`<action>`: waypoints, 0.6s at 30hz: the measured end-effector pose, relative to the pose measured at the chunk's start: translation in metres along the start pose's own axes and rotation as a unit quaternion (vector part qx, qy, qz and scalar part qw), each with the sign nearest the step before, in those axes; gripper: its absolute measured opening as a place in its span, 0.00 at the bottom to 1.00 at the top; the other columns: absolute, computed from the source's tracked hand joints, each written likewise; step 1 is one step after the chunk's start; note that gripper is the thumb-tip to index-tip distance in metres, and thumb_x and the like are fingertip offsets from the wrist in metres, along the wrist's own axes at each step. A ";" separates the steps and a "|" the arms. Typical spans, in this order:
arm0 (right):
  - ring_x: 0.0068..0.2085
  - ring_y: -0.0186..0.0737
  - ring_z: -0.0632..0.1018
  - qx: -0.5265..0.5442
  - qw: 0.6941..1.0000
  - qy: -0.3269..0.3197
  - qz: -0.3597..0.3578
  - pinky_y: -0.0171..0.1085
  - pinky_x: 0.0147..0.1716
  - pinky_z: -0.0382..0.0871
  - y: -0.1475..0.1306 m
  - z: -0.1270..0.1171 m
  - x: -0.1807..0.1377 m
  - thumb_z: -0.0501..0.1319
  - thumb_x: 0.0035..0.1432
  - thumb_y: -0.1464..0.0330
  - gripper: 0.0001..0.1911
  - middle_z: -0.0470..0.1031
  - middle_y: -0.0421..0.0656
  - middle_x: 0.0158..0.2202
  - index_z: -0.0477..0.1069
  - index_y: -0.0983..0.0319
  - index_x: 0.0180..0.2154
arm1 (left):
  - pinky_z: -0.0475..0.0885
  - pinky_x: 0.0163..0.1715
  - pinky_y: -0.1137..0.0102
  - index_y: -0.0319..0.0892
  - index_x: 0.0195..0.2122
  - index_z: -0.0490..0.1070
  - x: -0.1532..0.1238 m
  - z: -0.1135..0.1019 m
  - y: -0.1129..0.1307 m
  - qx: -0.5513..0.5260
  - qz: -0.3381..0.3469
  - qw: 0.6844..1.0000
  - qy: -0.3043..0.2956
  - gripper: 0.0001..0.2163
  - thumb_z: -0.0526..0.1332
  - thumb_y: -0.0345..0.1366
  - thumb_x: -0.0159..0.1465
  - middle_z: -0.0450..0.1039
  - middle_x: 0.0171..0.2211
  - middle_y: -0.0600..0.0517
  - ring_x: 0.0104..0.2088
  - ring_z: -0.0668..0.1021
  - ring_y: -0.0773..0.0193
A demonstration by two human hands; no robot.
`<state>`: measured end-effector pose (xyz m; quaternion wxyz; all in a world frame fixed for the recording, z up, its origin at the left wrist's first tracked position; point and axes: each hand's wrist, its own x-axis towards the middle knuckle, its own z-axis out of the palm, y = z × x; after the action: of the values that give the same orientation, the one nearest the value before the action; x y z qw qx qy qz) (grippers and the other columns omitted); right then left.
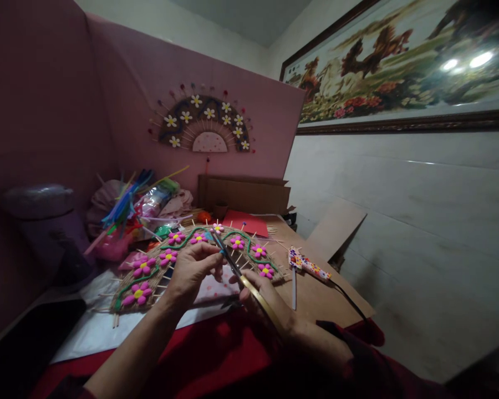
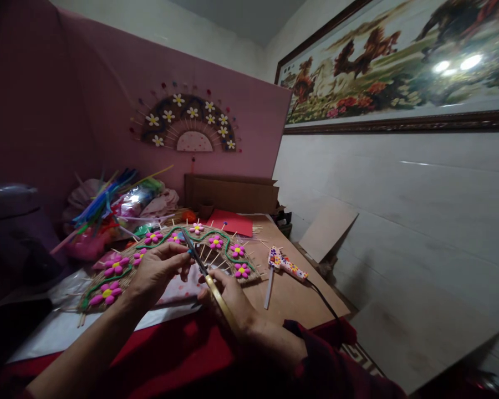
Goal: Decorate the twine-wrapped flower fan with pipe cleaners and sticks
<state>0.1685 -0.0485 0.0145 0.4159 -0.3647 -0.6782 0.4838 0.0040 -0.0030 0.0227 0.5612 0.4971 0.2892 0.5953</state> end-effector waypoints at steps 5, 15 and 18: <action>0.28 0.32 0.62 -0.001 1.000 0.012 -0.009 0.32 0.25 0.56 0.004 0.001 0.002 0.56 0.40 0.38 0.37 0.62 0.39 0.26 0.66 0.66 0.35 | 0.66 0.16 0.74 0.36 0.26 0.70 0.000 -0.001 0.000 -0.010 -0.011 1.000 0.007 0.06 0.66 0.30 0.50 0.74 0.19 0.53 0.16 0.71 0.70; 0.26 0.32 0.59 -0.048 0.998 -0.035 -0.020 0.34 0.27 0.59 -0.005 -0.003 -0.006 0.46 0.47 0.38 0.36 0.59 0.38 0.28 0.61 0.62 0.42 | 0.66 0.15 0.74 0.36 0.27 0.71 0.000 0.000 0.004 -0.007 -0.017 0.999 -0.033 0.06 0.66 0.33 0.52 0.72 0.19 0.53 0.16 0.70 0.71; 0.28 0.33 0.59 -0.072 0.996 -0.018 -0.041 0.34 0.28 0.59 -0.006 -0.001 -0.006 0.47 0.45 0.37 0.37 0.58 0.39 0.29 0.62 0.62 0.41 | 0.66 0.15 0.74 0.36 0.27 0.71 -0.001 -0.001 0.005 0.011 -0.007 0.999 -0.038 0.07 0.66 0.33 0.52 0.73 0.21 0.52 0.15 0.70 0.71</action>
<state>0.1714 -0.0550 0.0194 0.3956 -0.3572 -0.7330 0.4226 0.0012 -0.0044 0.0262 0.5706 0.5236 0.2775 0.5686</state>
